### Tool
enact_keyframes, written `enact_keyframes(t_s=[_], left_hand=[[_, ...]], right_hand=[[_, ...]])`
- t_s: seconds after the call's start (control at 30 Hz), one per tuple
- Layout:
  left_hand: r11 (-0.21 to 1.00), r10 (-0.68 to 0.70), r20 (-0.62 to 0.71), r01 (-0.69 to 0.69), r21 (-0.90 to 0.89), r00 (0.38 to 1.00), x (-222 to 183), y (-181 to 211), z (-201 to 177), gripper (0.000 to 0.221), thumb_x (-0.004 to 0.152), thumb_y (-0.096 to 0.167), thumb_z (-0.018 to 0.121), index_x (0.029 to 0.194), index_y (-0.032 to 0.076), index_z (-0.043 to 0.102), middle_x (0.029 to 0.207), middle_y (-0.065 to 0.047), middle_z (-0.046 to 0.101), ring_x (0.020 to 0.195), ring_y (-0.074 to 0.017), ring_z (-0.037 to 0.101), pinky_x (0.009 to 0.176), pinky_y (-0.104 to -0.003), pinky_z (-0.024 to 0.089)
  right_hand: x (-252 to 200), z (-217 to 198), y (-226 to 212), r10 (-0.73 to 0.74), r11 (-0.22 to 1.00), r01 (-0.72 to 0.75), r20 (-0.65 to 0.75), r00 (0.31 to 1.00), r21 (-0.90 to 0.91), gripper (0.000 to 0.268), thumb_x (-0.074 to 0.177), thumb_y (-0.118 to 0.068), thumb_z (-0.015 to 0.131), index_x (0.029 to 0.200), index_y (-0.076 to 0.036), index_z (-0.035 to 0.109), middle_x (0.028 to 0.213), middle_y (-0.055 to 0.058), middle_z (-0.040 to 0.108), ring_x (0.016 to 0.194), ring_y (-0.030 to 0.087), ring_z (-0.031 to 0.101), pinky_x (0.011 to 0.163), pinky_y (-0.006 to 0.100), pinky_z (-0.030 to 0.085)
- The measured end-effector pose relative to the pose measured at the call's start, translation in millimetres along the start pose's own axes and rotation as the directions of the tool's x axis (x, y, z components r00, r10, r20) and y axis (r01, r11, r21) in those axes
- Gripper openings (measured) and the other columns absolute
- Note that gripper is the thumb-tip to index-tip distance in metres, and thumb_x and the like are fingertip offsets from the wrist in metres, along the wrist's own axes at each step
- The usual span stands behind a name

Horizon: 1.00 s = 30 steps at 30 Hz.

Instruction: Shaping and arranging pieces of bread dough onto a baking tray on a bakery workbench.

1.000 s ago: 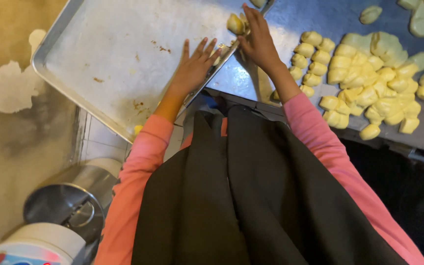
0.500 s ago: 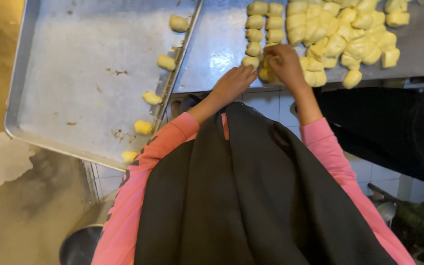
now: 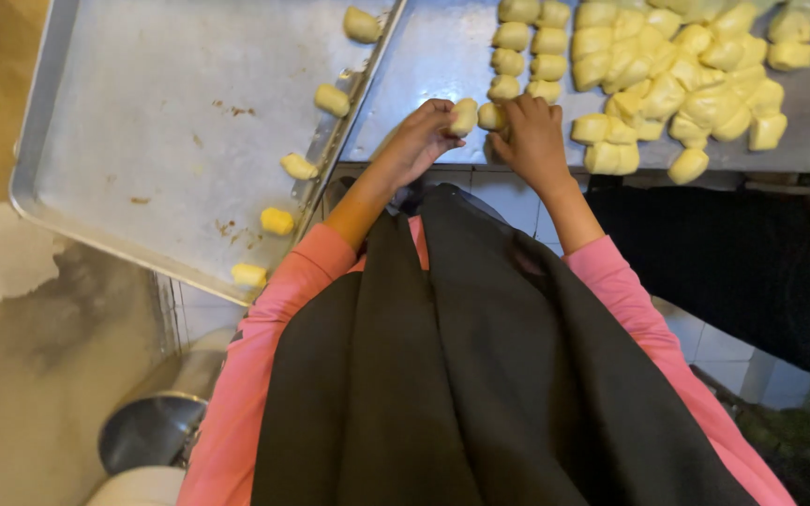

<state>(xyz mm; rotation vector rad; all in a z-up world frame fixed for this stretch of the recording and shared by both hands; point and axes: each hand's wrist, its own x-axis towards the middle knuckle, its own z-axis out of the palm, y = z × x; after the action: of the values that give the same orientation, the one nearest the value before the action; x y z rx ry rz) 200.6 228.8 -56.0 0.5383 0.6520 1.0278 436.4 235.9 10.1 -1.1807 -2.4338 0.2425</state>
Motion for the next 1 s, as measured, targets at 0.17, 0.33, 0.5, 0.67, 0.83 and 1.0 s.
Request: enact_keyframes(t_s=[0.17, 0.33, 0.5, 0.67, 0.83, 1.0], left_hand=[[0.953, 0.014, 0.029, -0.005, -0.302, 0.999, -56, 44, -2, 0.037, 0.098, 0.023, 0.066, 0.127, 0.002, 0.057, 0.116, -0.014, 0.069, 0.093, -0.0183, 0.063, 0.085, -0.034, 0.054], [0.927, 0.084, -0.036, -0.091, -0.364, 0.996, -124, 73, -38, 0.042, 0.1, 0.026, 0.067, 0.134, 0.005, 0.056, 0.116, -0.011, 0.067, 0.095, -0.0186, 0.062, 0.082, -0.035, 0.052], [0.945, 0.256, -0.307, -0.304, -0.119, 0.916, -225, 115, -106, 0.043, 0.093, 0.018, 0.075, 0.13, 0.014, 0.053, 0.11, -0.005, 0.064, 0.098, -0.0165, 0.063, 0.084, -0.038, 0.056], [0.765, 0.502, -0.348, -0.219, 0.606, 0.792, -345, 164, -190, 0.039, 0.097, 0.009, 0.074, 0.13, 0.01, 0.053, 0.117, -0.004, 0.066, 0.107, -0.0122, 0.062, 0.092, -0.029, 0.052], [0.356, 0.62, -0.269, 0.041, 0.933, 0.737, -410, 193, -208, 0.038, 0.083, 0.0, 0.07, 0.119, 0.005, 0.057, 0.116, -0.009, 0.06, 0.107, -0.0208, 0.06, 0.09, -0.033, 0.053], [-0.236, 0.519, 0.126, -0.001, 0.972, 0.845, -428, 213, -211, 0.035, 0.076, -0.009, 0.065, 0.108, 0.004, 0.067, 0.109, -0.009, 0.065, 0.106, -0.0335, 0.055, 0.097, -0.04, 0.048]], right_hand=[[0, 24, -7, 0.067, 0.997, -0.069, -0.046, 0.997, -0.04, 0.047, 0.082, -0.019, 0.083, 0.123, -0.007, 0.064, 0.113, 0.012, 0.058, 0.109, 0.035, 0.052, 0.089, 0.047, 0.04], [2, 36, -17, 0.07, 0.995, -0.071, -0.026, 0.997, -0.066, 0.044, 0.079, -0.015, 0.082, 0.116, -0.004, 0.061, 0.116, 0.016, 0.056, 0.11, 0.036, 0.051, 0.091, 0.048, 0.042], [11, 54, -15, 0.148, 0.986, -0.151, -0.043, 0.988, -0.076, 0.037, 0.082, -0.017, 0.084, 0.109, -0.005, 0.061, 0.101, 0.014, 0.063, 0.097, 0.037, 0.058, 0.084, 0.05, 0.044], [52, 64, -84, 0.507, 0.561, -0.513, 0.22, 0.833, 0.649, 0.027, 0.089, -0.015, 0.074, 0.104, -0.011, 0.052, 0.099, 0.006, 0.062, 0.092, 0.022, 0.062, 0.081, 0.039, 0.05], [93, 107, -187, 0.221, -0.256, -0.609, 0.658, 0.719, 0.751, 0.014, 0.098, -0.013, 0.062, 0.112, -0.012, 0.058, 0.112, 0.007, 0.061, 0.103, 0.021, 0.059, 0.09, 0.038, 0.05], [133, 171, -282, 0.003, -0.211, -0.661, 0.676, 0.737, 0.72, 0.009, 0.101, -0.016, 0.056, 0.106, -0.012, 0.049, 0.112, 0.009, 0.062, 0.107, 0.023, 0.065, 0.08, 0.038, 0.05]])
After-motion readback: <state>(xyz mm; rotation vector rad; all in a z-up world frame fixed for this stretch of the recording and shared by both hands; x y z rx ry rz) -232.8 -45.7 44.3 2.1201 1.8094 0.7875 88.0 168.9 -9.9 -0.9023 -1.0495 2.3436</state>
